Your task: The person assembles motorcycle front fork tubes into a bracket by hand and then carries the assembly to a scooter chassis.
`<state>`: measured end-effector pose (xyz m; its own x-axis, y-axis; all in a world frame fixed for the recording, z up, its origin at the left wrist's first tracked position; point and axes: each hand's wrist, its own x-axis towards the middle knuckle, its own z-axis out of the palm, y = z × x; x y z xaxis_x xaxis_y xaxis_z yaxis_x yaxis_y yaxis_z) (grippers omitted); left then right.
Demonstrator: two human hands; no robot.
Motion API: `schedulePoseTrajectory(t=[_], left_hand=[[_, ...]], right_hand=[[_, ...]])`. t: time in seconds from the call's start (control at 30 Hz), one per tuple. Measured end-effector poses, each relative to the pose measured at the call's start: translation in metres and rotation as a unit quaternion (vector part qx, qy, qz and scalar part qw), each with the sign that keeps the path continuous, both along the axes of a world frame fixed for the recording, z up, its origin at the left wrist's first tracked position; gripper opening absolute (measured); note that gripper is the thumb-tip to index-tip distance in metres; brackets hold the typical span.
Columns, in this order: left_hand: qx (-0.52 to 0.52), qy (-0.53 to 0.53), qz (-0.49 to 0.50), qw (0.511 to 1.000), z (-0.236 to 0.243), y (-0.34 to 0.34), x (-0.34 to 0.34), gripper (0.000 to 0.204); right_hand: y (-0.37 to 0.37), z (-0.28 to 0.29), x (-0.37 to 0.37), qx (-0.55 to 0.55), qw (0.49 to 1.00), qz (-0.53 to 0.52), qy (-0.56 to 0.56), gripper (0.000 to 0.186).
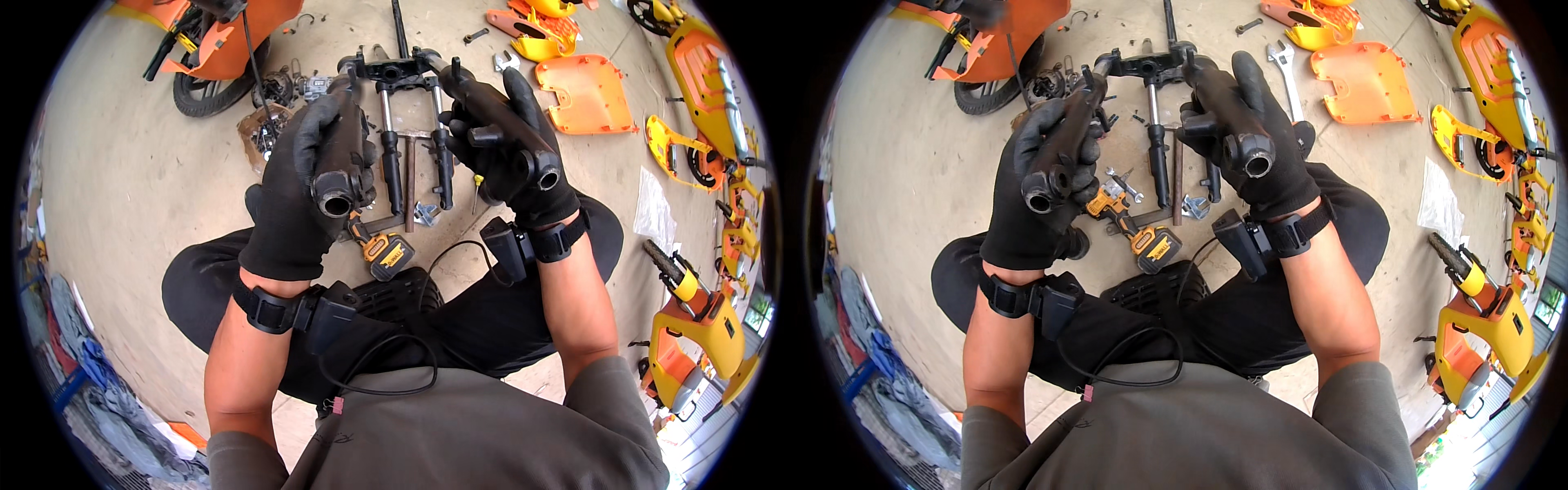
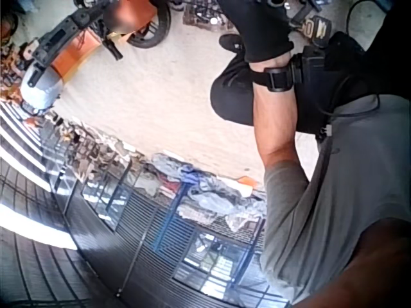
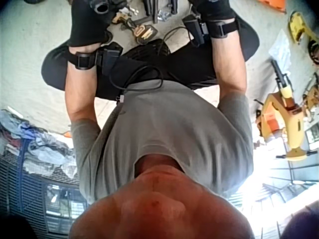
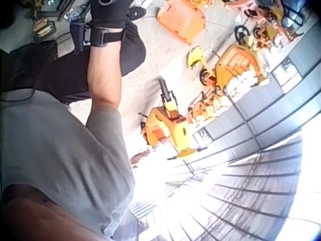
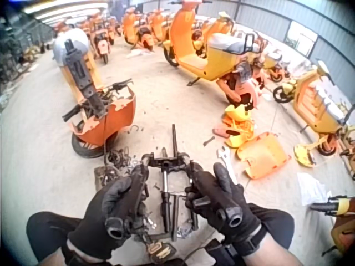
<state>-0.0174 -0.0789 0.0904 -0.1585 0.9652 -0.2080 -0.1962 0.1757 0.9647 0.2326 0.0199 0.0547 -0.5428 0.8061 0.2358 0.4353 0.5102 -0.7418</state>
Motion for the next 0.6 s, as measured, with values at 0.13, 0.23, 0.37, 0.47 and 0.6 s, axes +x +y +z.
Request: schedulePoseTrajectory(t=[0.13, 0.23, 0.37, 0.47, 0.6], left_hand=[[0.000, 0.008, 0.004, 1.000, -0.001, -0.001, 0.000, 0.039], [-0.027, -0.073, -0.001, 0.997, 0.006, 0.000, -0.002, 0.039], [-0.005, 0.034, 0.000, 0.999, 0.004, -0.001, 0.003, 0.039], [-0.023, -0.062, 0.018, 0.998, 0.004, 0.001, 0.002, 0.038], [-0.038, -0.094, 0.013, 0.995, 0.006, 0.004, 0.000, 0.038]], right_hand=[[0.000, 0.005, -0.003, 0.098, 0.995, 0.021, 0.000, 0.060], [0.001, 0.003, -0.001, 0.100, 0.995, 0.018, -0.003, 0.061], [0.004, -0.005, 0.002, 0.116, 0.993, 0.016, -0.004, 0.062], [0.003, -0.004, 0.002, 0.115, 0.993, 0.013, -0.008, 0.061], [0.003, 0.005, -0.001, 0.144, 0.989, 0.017, -0.030, 0.059]])
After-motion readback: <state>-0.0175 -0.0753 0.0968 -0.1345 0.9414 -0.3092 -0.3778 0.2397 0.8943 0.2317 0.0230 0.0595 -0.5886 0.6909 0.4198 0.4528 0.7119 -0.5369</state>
